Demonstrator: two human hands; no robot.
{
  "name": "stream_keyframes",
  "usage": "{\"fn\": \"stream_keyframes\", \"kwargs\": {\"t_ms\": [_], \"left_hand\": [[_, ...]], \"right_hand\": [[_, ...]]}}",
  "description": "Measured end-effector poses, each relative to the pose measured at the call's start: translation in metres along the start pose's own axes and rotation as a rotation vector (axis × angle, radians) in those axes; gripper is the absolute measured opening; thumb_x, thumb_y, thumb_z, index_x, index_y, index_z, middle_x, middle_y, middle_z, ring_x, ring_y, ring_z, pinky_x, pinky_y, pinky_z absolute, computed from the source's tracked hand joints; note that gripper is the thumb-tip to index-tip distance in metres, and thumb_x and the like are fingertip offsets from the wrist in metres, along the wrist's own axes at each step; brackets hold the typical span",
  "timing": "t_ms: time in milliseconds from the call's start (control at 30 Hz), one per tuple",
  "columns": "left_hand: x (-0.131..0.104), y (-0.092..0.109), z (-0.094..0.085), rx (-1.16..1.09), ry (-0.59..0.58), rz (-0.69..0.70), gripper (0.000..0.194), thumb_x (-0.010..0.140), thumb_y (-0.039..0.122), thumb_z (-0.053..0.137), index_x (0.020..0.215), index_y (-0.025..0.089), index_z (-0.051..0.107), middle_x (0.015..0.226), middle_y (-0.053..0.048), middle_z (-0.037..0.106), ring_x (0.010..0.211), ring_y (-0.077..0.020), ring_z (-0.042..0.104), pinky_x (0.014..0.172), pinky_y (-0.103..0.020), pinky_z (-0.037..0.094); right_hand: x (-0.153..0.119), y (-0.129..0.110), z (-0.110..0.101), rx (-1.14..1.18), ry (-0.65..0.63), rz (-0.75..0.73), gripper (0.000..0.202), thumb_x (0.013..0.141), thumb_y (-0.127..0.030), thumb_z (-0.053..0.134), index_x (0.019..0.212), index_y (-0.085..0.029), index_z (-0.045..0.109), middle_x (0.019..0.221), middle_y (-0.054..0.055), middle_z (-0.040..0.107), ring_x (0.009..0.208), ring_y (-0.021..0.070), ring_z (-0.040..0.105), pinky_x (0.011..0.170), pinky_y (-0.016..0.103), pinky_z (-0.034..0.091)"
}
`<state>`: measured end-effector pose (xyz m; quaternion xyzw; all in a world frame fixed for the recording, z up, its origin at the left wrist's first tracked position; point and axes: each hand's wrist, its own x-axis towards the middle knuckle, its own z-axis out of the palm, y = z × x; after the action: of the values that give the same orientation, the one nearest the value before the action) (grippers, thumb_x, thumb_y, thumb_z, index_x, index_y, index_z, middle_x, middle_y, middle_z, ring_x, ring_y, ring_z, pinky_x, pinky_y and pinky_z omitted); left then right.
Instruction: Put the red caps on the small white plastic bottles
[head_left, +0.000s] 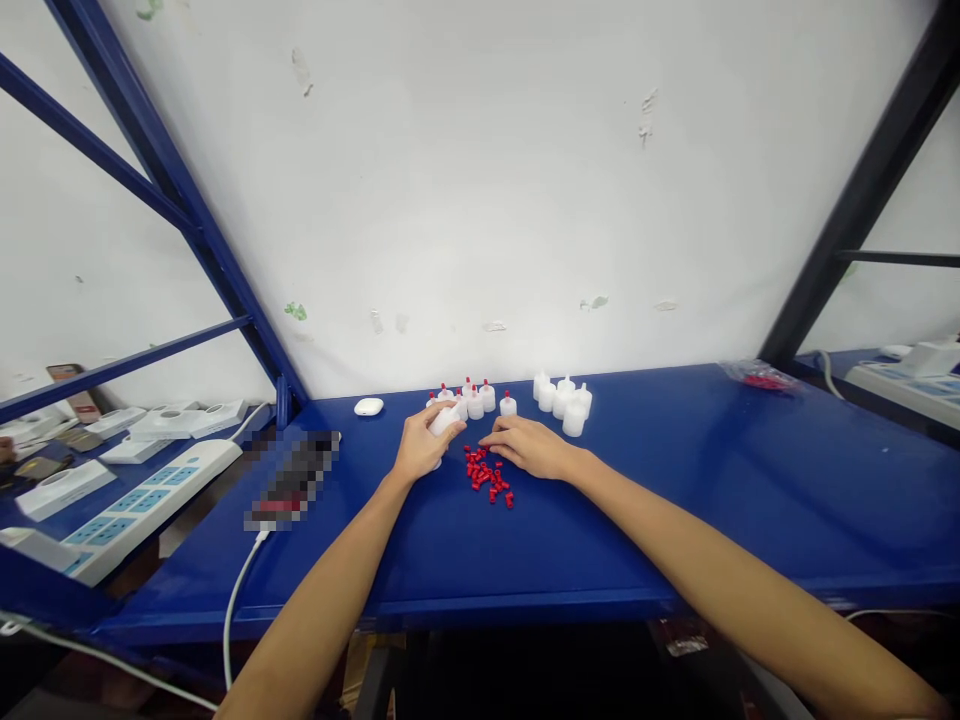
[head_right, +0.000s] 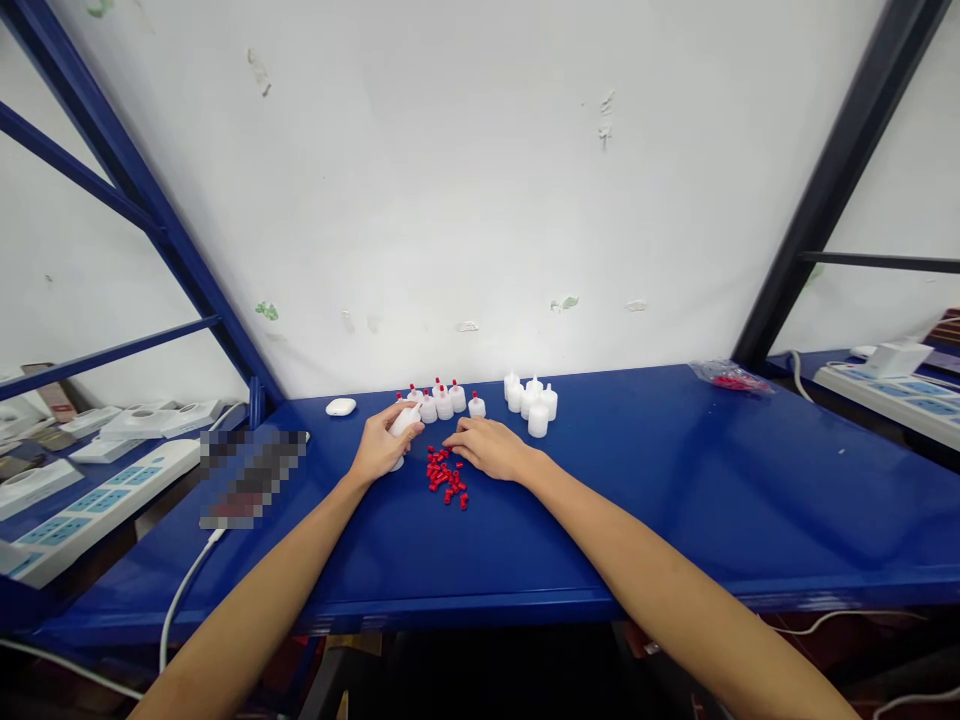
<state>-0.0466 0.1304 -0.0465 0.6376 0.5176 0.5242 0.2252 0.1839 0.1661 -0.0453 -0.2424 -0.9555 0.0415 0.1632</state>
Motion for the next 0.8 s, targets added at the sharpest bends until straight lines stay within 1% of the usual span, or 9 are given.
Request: {"fn": "stream_keyframes", "kwargs": {"t_ms": [100,233,333,400,500,567,667,733,800], "left_hand": [[0.0,-0.002,-0.001,0.038,-0.029,0.031,0.051,0.074,0.045,0.075,0.114,0.014,0.069,0.074,-0.002,0.068,0.046,-0.0102,0.054,0.048,-0.023,0.046],[0.0,-0.005,0.0,0.039,0.031,0.072,0.048,0.073,0.045,0.076,0.109,0.014,0.071,0.081,-0.004,0.07,0.048,-0.0099,0.055,0.05,-0.022,0.047],[-0.001,-0.004,0.001,0.025,0.09,0.088,0.046,0.071,0.045,0.077,0.105,0.014,0.071,0.083,-0.005,0.072,0.05,-0.0105,0.056,0.05,-0.022,0.046],[-0.003,-0.002,0.002,0.02,0.117,0.079,0.044,0.074,0.045,0.075,0.104,0.015,0.069,0.077,-0.003,0.071,0.049,-0.0106,0.056,0.049,-0.021,0.045],[-0.002,0.003,0.004,-0.052,0.2,0.019,0.036,0.081,0.046,0.067,0.101,0.017,0.065,0.061,0.002,0.063,0.044,-0.0094,0.051,0.046,-0.02,0.041],[0.0,0.005,0.003,-0.119,0.257,-0.018,0.031,0.086,0.046,0.06,0.096,0.018,0.062,0.057,0.004,0.059,0.043,-0.0085,0.049,0.046,-0.019,0.04],[0.004,0.006,0.0,-0.18,0.292,-0.057,0.028,0.091,0.045,0.048,0.091,0.018,0.057,0.054,0.005,0.056,0.041,-0.0084,0.047,0.043,-0.018,0.039],[0.005,0.005,-0.003,-0.22,0.31,-0.085,0.027,0.091,0.043,0.043,0.087,0.019,0.055,0.05,0.005,0.053,0.038,-0.0091,0.044,0.04,-0.019,0.037],[0.004,0.004,-0.005,-0.261,0.318,-0.105,0.026,0.088,0.04,0.042,0.082,0.018,0.054,0.047,0.005,0.052,0.036,-0.01,0.043,0.037,-0.02,0.036]], "right_hand": [[0.0,0.003,0.002,0.019,0.018,0.029,0.027,0.1,-0.027,0.047,0.116,-0.022,0.069,0.103,0.009,0.064,0.098,0.0229,0.06,0.083,0.035,0.048],[-0.002,0.007,0.003,0.037,0.044,0.059,0.02,0.098,-0.025,0.052,0.108,-0.021,0.068,0.102,0.008,0.065,0.099,0.0234,0.06,0.082,0.034,0.047],[-0.003,0.007,0.004,0.067,0.094,0.079,0.016,0.096,-0.024,0.053,0.106,-0.021,0.065,0.101,0.007,0.065,0.095,0.0222,0.06,0.079,0.033,0.046],[-0.003,0.008,0.005,0.1,0.128,0.101,0.014,0.096,-0.023,0.053,0.106,-0.021,0.063,0.1,0.006,0.065,0.09,0.0205,0.061,0.076,0.032,0.045],[-0.004,0.007,0.005,0.142,0.151,0.122,0.013,0.095,-0.023,0.054,0.104,-0.021,0.062,0.097,0.004,0.065,0.084,0.018,0.06,0.073,0.03,0.043],[-0.004,0.006,0.005,0.169,0.16,0.129,0.012,0.095,-0.023,0.054,0.103,-0.021,0.062,0.096,0.004,0.065,0.081,0.0169,0.06,0.072,0.029,0.042],[-0.005,0.005,0.005,0.189,0.169,0.162,0.012,0.094,-0.023,0.054,0.102,-0.022,0.063,0.092,0.003,0.065,0.078,0.016,0.058,0.069,0.027,0.04],[-0.005,0.004,0.005,0.193,0.172,0.188,0.012,0.094,-0.024,0.054,0.102,-0.022,0.063,0.088,0.002,0.065,0.077,0.0158,0.058,0.067,0.027,0.038],[-0.005,0.002,0.005,0.205,0.173,0.206,0.012,0.095,-0.025,0.055,0.102,-0.022,0.064,0.084,0.001,0.065,0.076,0.0157,0.058,0.066,0.026,0.036]]}}
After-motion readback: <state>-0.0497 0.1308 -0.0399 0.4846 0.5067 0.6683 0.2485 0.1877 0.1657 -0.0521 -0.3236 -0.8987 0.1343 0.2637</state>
